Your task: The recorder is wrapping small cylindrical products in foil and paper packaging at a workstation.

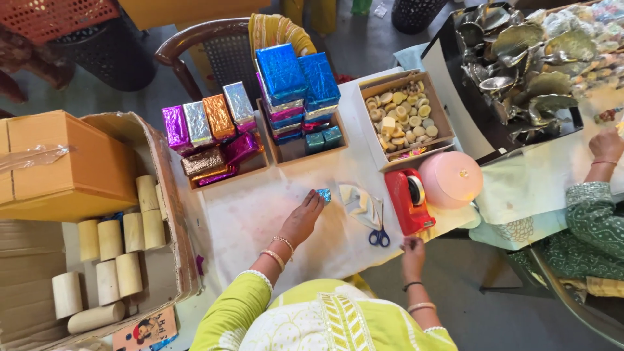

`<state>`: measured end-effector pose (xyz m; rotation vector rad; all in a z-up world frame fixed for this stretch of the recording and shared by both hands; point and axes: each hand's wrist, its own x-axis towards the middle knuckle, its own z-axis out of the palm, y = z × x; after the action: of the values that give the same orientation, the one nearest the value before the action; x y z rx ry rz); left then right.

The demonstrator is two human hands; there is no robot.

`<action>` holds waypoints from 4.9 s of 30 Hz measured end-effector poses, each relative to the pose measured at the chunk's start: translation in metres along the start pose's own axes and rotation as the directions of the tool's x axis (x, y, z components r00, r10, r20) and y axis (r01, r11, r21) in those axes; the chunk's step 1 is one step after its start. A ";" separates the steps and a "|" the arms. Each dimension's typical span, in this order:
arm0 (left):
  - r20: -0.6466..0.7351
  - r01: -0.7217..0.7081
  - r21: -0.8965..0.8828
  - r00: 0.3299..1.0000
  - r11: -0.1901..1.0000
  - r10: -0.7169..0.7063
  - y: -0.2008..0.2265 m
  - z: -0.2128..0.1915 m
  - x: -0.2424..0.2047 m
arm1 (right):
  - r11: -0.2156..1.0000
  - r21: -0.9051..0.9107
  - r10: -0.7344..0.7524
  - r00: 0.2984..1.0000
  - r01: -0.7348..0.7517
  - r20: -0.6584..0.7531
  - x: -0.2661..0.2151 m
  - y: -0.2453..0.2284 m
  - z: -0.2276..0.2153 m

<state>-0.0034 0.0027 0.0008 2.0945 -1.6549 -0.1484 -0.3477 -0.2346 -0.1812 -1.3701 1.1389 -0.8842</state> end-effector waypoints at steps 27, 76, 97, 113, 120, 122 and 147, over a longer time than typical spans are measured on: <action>0.033 0.010 -0.014 0.999 1.000 -0.010 0.007 -0.004 0.004 | 0.896 -0.326 -0.068 0.820 0.300 0.568 -0.017 -0.180 0.249; -0.098 0.063 -0.223 0.991 0.973 -0.087 0.014 -0.017 0.006 | 0.858 -0.438 0.257 0.516 0.267 0.817 0.003 -0.226 0.230; 0.492 0.435 -0.865 0.640 -0.249 -0.591 -0.007 0.105 -0.046 | 0.935 -0.210 0.348 0.621 -0.287 0.702 -0.041 -0.131 0.181; 0.335 0.051 -0.932 0.497 -0.358 -0.800 -0.056 0.034 -0.080 | 0.663 -0.228 -0.228 0.482 0.713 0.846 -0.045 -0.112 0.181; -0.003 -0.307 -0.948 0.268 -0.083 -0.963 -0.138 -0.058 -0.064 | 0.466 -0.305 -0.247 0.453 0.831 0.856 -0.069 -0.148 0.185; -0.057 -0.322 -0.946 0.217 -0.016 -0.975 -0.168 -0.071 -0.057 | 0.442 -0.285 -0.279 0.432 0.851 0.858 -0.069 -0.148 0.184; -0.098 0.048 -0.994 -0.027 0.097 -0.995 -0.198 -0.112 -0.025 | 0.498 -0.326 -0.249 0.493 0.803 0.834 -0.063 -0.131 0.185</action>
<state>0.2070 0.0912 0.0123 1.3567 0.4439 -0.0474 -0.1685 -0.1305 -0.0700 -2.5770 0.3090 -0.2174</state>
